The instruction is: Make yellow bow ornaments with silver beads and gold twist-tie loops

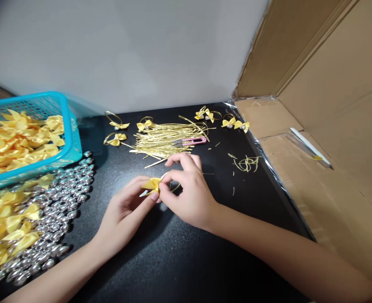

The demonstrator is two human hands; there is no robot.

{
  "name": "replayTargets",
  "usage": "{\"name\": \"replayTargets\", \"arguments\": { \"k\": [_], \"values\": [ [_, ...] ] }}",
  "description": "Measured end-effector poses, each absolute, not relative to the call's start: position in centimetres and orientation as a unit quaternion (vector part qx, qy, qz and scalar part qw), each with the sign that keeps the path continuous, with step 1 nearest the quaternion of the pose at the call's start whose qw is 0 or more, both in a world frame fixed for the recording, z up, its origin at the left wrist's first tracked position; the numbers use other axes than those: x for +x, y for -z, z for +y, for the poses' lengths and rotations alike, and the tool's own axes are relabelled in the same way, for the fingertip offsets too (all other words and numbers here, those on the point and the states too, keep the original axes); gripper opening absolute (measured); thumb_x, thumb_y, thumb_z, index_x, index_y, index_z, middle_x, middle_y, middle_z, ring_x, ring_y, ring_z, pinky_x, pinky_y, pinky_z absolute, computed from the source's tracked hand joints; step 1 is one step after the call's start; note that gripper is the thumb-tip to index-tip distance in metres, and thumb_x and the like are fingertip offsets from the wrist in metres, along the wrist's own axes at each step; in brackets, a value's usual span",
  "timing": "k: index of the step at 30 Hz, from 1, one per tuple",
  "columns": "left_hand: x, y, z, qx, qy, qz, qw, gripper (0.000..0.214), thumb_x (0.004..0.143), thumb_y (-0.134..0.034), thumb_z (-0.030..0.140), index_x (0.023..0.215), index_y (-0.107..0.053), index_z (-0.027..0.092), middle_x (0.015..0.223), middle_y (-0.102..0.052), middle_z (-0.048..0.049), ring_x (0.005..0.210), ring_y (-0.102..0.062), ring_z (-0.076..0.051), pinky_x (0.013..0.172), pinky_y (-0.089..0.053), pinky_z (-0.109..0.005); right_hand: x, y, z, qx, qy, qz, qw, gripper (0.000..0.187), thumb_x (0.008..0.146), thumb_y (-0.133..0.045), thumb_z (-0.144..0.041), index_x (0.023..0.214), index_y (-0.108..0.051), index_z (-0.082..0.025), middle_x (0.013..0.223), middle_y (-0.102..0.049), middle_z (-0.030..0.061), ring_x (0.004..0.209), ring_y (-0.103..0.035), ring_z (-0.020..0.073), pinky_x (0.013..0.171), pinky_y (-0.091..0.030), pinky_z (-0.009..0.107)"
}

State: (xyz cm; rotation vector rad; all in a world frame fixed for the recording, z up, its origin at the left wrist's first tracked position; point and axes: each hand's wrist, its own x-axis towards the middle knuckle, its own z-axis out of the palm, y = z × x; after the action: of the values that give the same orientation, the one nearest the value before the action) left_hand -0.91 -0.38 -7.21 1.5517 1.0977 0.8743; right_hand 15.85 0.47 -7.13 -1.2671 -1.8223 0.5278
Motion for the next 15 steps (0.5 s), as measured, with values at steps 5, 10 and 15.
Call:
{"name": "replayTargets", "arguments": {
  "k": [5, 10, 15],
  "values": [
    [-0.89, 7.15, -0.58, 0.64, -0.359, 0.473, 0.488, 0.014, 0.09, -0.057, 0.023, 0.092, -0.07, 0.02, 0.092, -0.06, -0.0045, 0.08, -0.06, -0.014, 0.065, -0.054, -0.022, 15.55, 7.39, 0.2, -0.526, -0.225, -0.701, 0.427, 0.013, 0.079, -0.063, -0.015, 0.067, -0.064, -0.02, 0.104, -0.058, 0.0063, 0.107, -0.049, 0.0235, 0.092, -0.044, 0.042],
    [-0.91, 7.28, -0.82, 0.66, -0.329, 0.503, 0.451, 0.019, 0.09, -0.057, 0.027, 0.096, -0.073, 0.02, 0.08, -0.062, -0.0037, 0.07, -0.061, -0.014, 0.055, -0.053, -0.021, 15.3, 7.82, -0.1, -0.539, -0.193, -0.694, 0.436, 0.013, 0.078, -0.063, -0.014, 0.066, -0.064, -0.02, 0.103, -0.059, 0.0062, 0.104, -0.05, 0.0236, 0.089, -0.045, 0.042],
    [-0.85, 7.52, -0.78, 0.627, -0.356, 0.486, 0.494, 0.02, 0.087, -0.061, 0.025, 0.102, -0.073, 0.019, 0.092, -0.074, -0.0053, 0.075, -0.069, -0.015, 0.069, -0.058, -0.024, 15.12, 7.94, -0.47, -0.534, -0.187, -0.692, 0.448, 0.014, 0.079, -0.063, -0.015, 0.066, -0.066, -0.02, 0.1, -0.058, 0.0065, 0.102, -0.051, 0.023, 0.086, -0.046, 0.04]
  ]
}}
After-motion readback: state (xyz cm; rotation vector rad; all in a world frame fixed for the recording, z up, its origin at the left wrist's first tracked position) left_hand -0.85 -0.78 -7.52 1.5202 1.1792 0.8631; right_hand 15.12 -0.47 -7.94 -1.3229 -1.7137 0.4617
